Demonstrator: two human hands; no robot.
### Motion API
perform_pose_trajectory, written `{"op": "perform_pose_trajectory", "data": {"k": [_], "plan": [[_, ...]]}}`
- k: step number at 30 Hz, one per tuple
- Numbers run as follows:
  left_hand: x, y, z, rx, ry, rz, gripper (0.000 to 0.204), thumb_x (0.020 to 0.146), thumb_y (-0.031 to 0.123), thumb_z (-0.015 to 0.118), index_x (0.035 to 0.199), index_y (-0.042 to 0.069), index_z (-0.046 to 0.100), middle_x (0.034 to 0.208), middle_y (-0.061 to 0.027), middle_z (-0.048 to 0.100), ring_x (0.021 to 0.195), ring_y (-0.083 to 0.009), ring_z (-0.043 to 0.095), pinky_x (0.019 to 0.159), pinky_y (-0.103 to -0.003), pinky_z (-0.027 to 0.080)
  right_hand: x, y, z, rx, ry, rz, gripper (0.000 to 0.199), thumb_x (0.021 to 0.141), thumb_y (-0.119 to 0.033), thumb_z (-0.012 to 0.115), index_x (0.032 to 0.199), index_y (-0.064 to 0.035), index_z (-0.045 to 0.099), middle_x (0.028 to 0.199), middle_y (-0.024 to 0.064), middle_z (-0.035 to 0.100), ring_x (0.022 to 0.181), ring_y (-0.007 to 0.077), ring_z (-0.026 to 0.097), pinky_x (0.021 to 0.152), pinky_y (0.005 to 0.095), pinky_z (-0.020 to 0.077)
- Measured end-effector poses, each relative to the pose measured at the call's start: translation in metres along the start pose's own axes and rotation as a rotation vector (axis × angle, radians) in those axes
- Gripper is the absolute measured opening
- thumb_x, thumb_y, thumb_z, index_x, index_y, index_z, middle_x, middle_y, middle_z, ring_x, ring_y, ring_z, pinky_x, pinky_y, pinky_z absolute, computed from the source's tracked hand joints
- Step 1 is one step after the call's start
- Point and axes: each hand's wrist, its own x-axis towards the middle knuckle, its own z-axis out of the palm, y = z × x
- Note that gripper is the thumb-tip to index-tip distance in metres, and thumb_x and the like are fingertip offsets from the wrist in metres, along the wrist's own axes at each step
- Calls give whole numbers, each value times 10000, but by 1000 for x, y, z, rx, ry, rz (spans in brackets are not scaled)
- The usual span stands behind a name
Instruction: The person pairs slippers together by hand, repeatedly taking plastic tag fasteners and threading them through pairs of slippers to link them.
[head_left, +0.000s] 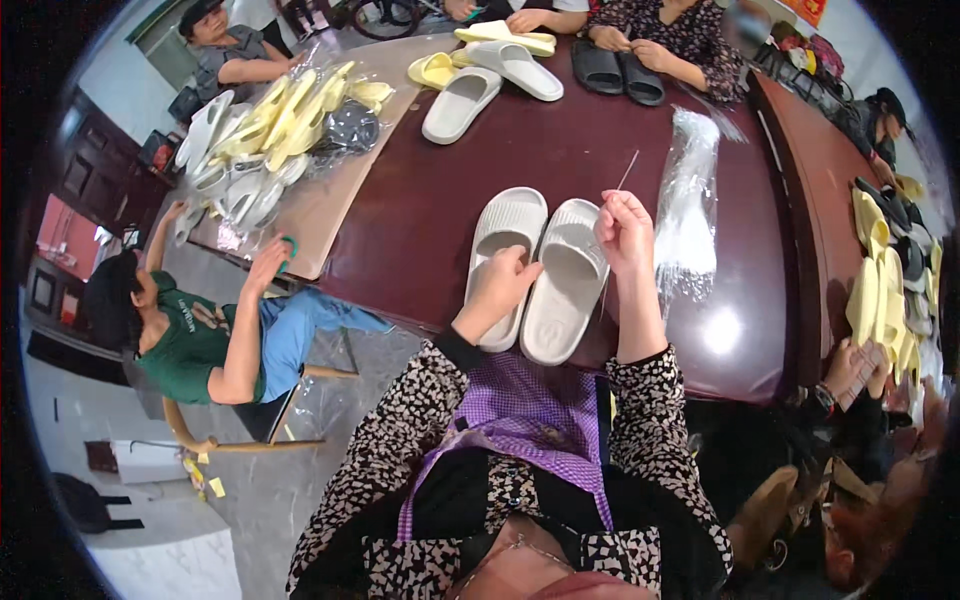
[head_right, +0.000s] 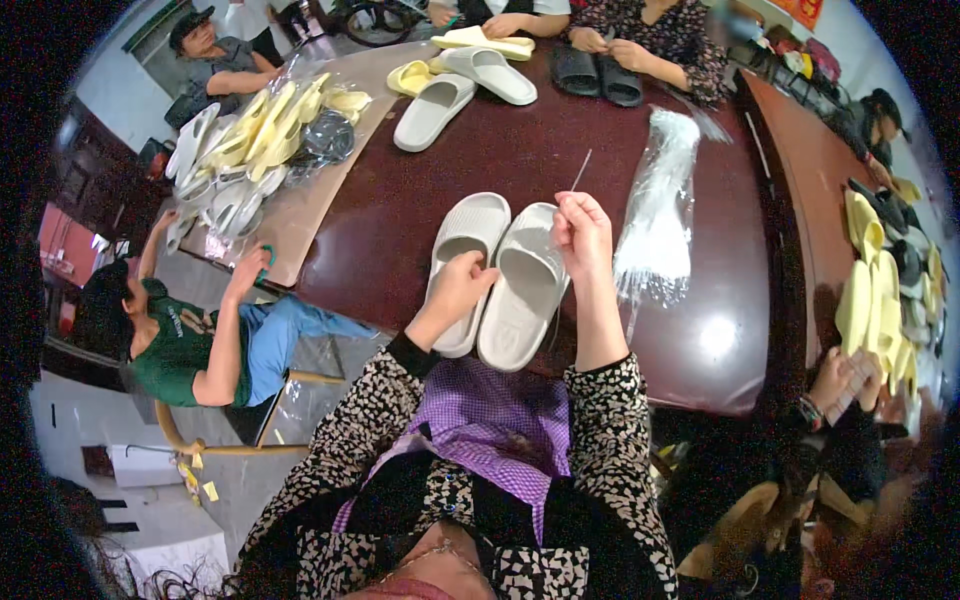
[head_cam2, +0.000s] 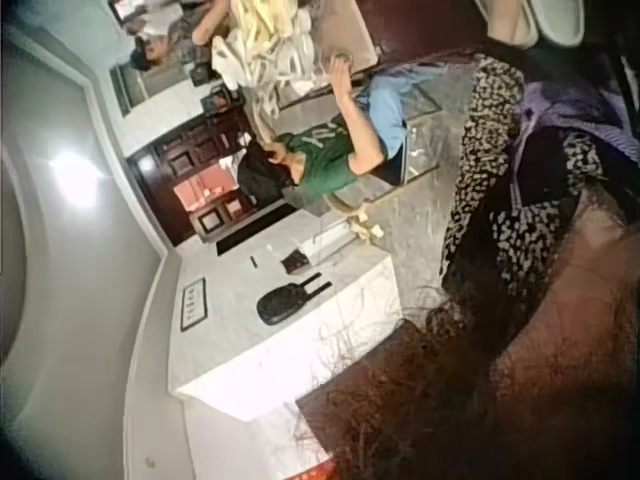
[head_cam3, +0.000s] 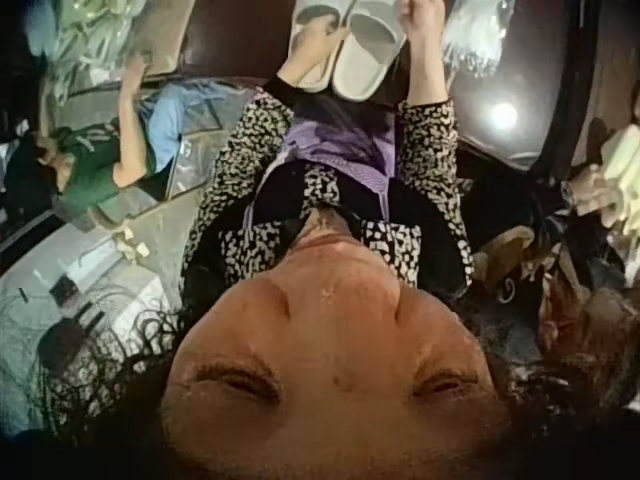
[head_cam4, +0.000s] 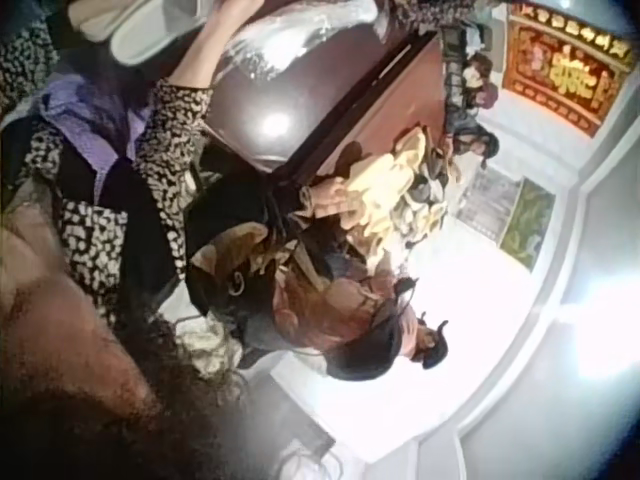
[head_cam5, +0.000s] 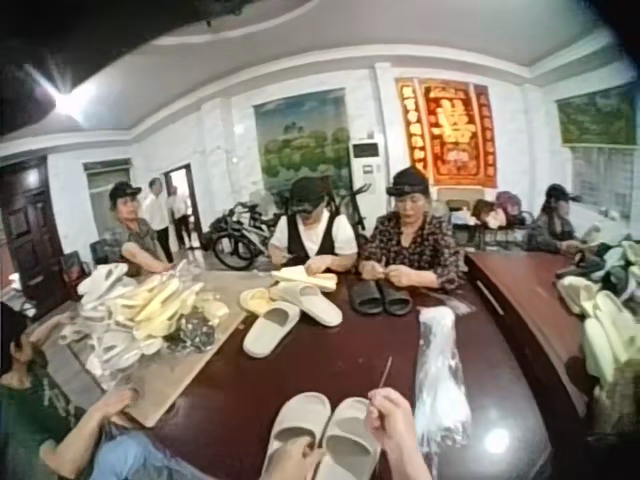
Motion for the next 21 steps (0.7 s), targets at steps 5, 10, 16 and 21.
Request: {"op": "perform_pose_trajectory", "data": {"k": [5,10,16,21], "plan": [[-18,44,-5,-685,-14,-167,250,856,141,591,1058,-5,585,899,-110,652,601,-142,575,558,-255,474,-17,-17,35,-113,7,-40,80,892,-83,545,887,-16,590,609,27,512,489,90,424,447,220,331],[-29,101,-28,-1377,-374,-290,204,908,80,535,1084,-18,571,797,-62,631,529,-60,497,487,-171,413,-36,-39,86,-261,-141,-219,68,877,-47,548,888,-2,598,637,43,552,511,86,450,469,215,350],[-36,77,-62,-1290,-378,-303,136,898,67,549,977,-28,607,844,-56,629,580,-70,527,521,-197,442,-63,-73,100,-454,-137,-391,72,874,-26,542,896,8,601,654,47,582,524,65,459,482,200,353],[-61,101,-114,-500,-105,118,75,851,51,593,867,-19,613,815,-75,626,662,-139,577,586,-263,470,-103,-92,91,-614,3,-418,75,877,-32,542,897,5,604,650,38,584,523,51,466,482,187,363]]}}
